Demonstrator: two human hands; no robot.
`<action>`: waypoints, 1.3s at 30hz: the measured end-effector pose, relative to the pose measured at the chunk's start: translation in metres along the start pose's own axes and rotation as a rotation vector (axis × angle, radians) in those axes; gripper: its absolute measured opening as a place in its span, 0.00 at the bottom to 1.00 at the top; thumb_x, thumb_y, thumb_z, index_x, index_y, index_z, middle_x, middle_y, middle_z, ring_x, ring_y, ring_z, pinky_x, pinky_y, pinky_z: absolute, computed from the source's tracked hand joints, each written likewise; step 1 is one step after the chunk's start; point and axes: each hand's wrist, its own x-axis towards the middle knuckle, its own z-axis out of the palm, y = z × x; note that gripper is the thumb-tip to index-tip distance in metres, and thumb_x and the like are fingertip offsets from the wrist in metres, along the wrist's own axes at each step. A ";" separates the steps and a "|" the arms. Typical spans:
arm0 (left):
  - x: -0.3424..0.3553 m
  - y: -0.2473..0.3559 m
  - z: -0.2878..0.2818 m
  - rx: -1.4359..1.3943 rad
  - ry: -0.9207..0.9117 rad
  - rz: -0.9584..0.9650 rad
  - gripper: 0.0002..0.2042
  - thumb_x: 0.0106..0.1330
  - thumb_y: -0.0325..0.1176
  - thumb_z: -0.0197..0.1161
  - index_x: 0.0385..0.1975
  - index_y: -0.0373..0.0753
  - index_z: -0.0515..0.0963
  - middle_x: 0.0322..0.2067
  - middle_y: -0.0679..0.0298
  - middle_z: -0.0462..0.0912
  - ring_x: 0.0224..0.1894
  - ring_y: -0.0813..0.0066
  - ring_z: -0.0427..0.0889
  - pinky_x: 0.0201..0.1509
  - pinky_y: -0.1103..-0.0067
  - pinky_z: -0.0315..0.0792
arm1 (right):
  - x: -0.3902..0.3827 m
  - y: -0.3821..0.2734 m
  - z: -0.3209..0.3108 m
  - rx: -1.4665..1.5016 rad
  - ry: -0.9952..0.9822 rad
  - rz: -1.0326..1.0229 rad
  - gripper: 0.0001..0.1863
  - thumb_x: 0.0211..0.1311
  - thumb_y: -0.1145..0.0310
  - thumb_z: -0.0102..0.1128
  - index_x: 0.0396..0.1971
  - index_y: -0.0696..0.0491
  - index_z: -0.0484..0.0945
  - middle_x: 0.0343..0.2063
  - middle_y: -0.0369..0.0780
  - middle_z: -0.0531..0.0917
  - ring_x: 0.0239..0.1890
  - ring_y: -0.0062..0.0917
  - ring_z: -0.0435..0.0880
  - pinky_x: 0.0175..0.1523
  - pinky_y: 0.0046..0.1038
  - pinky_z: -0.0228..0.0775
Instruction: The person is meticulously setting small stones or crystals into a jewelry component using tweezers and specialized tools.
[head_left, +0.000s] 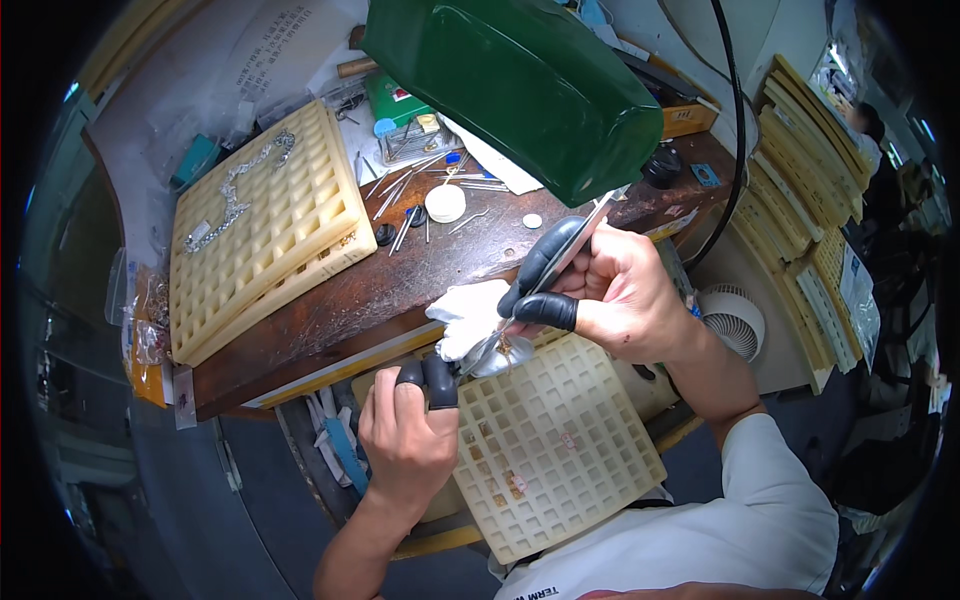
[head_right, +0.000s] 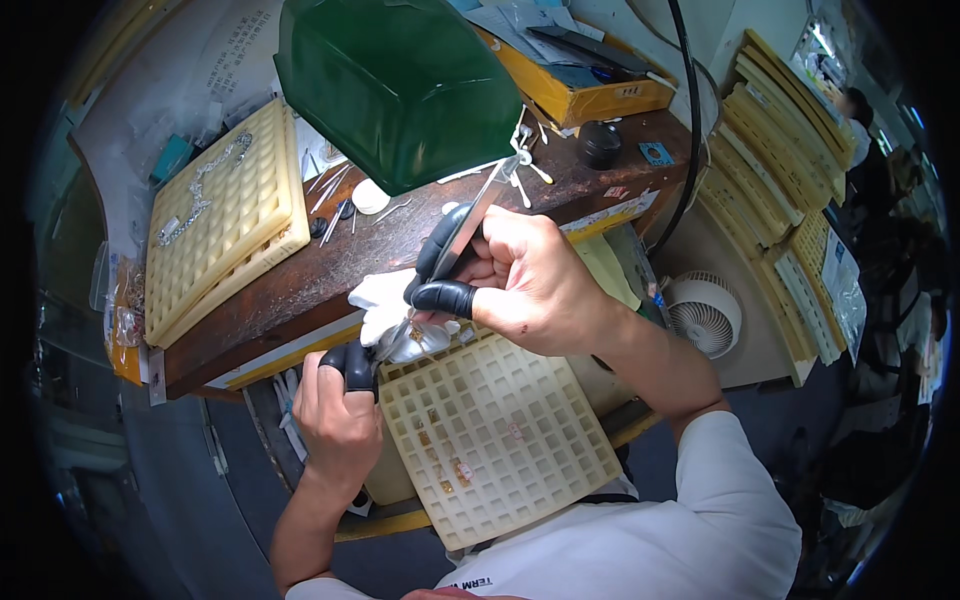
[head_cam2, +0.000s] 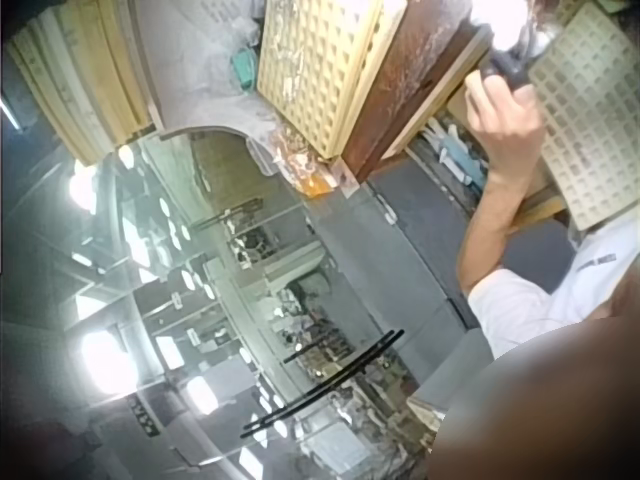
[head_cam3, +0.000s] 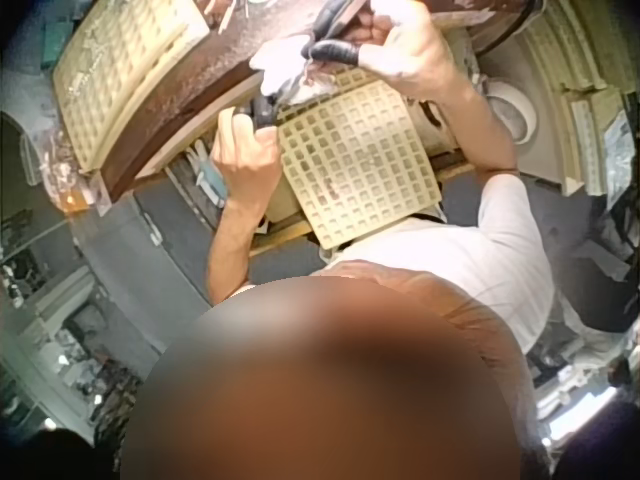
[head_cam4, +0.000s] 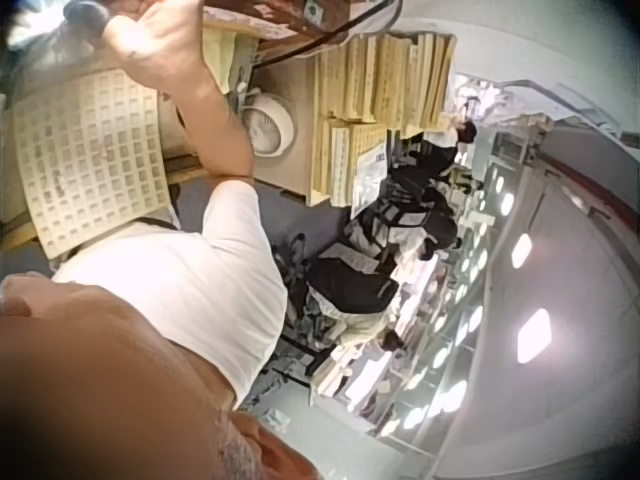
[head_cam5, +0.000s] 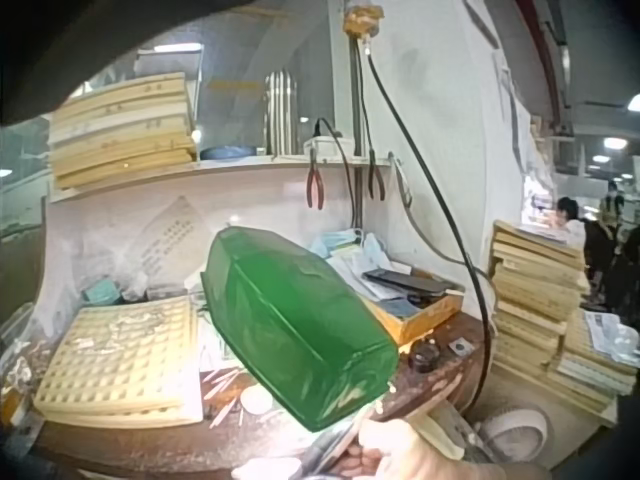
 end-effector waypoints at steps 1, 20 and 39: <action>0.000 0.000 0.000 0.000 0.000 0.000 0.04 0.53 0.17 0.61 0.25 0.30 0.72 0.24 0.57 0.64 0.31 0.55 0.75 0.26 0.65 0.72 | 0.000 -0.001 0.000 -0.001 0.000 0.000 0.13 0.60 0.84 0.63 0.43 0.66 0.72 0.39 0.48 0.83 0.43 0.30 0.86 0.52 0.30 0.83; 0.002 -0.001 0.002 0.012 0.030 0.021 0.07 0.55 0.18 0.61 0.33 0.28 0.75 0.25 0.57 0.65 0.31 0.57 0.75 0.27 0.66 0.73 | 0.007 -0.003 -0.002 0.000 -0.026 0.035 0.15 0.61 0.78 0.67 0.45 0.64 0.73 0.37 0.45 0.85 0.39 0.25 0.87 0.45 0.26 0.82; 0.003 -0.002 0.002 0.058 0.051 0.037 0.09 0.58 0.20 0.61 0.38 0.28 0.76 0.24 0.59 0.63 0.31 0.58 0.75 0.28 0.67 0.73 | 0.012 -0.011 0.002 0.028 -0.006 0.075 0.10 0.58 0.84 0.64 0.38 0.66 0.74 0.32 0.47 0.84 0.36 0.31 0.88 0.43 0.31 0.85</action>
